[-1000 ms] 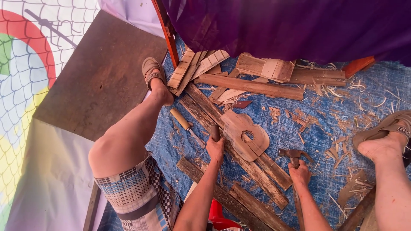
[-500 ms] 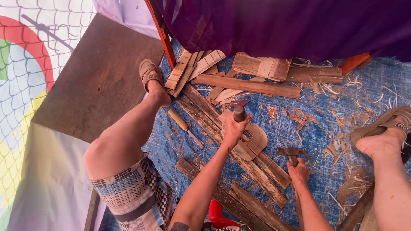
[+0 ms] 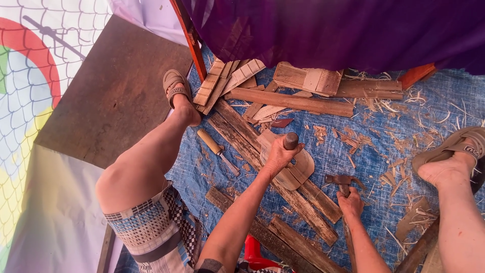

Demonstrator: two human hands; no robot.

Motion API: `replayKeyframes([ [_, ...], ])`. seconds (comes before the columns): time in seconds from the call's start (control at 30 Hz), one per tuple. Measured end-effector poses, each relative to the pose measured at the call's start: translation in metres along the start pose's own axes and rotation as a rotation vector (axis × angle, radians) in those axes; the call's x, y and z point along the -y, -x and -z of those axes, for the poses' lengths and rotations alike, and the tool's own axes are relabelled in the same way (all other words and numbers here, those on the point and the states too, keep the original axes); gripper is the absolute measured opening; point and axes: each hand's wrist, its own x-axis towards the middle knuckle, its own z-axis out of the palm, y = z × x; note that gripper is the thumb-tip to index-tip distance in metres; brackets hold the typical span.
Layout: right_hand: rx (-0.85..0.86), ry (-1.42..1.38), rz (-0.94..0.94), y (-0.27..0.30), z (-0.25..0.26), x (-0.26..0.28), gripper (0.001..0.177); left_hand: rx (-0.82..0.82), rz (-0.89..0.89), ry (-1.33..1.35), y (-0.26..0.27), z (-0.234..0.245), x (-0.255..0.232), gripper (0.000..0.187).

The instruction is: Carving the body of a small stringed instrument from wood using a hammer and a chisel.

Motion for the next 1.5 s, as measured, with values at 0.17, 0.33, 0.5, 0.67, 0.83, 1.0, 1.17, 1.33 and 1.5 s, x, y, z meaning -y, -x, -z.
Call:
replayKeyframes([
  [0.17,0.01,-0.066,0.019,0.027,0.023,0.018,0.053,0.138,-0.07,-0.075,-0.01,-0.002,0.018,0.033],
  [0.33,0.223,-0.242,0.05,0.085,0.102,0.083,0.034,0.347,-0.161,-0.034,-0.014,0.011,0.042,0.013],
  [0.5,0.254,-0.572,0.353,0.136,0.188,0.176,0.031,0.21,-0.07,-0.144,-0.011,-0.003,0.05,0.029],
  [0.67,-0.321,-0.324,0.874,0.194,0.283,0.251,0.042,0.248,-0.027,-0.12,-0.014,-0.002,0.033,0.023],
  [0.83,-0.355,-0.362,1.443,0.251,0.301,0.328,0.038,0.27,-0.028,-0.156,-0.005,-0.01,0.041,0.02],
  [1.0,-0.296,-0.207,1.021,0.299,0.33,0.353,0.032,0.271,-0.033,-0.132,-0.007,-0.005,0.041,0.019],
  [1.17,-0.284,0.029,0.913,0.232,0.28,0.303,0.039,0.275,-0.023,-0.13,-0.007,-0.002,0.034,0.02],
  [1.33,0.001,0.205,0.598,0.237,0.291,0.318,0.051,0.264,0.019,-0.124,-0.009,0.002,0.034,0.02],
  [1.5,-0.281,-0.436,1.364,0.262,0.304,0.343,0.034,0.285,0.031,-0.185,-0.01,-0.005,0.053,0.022],
])
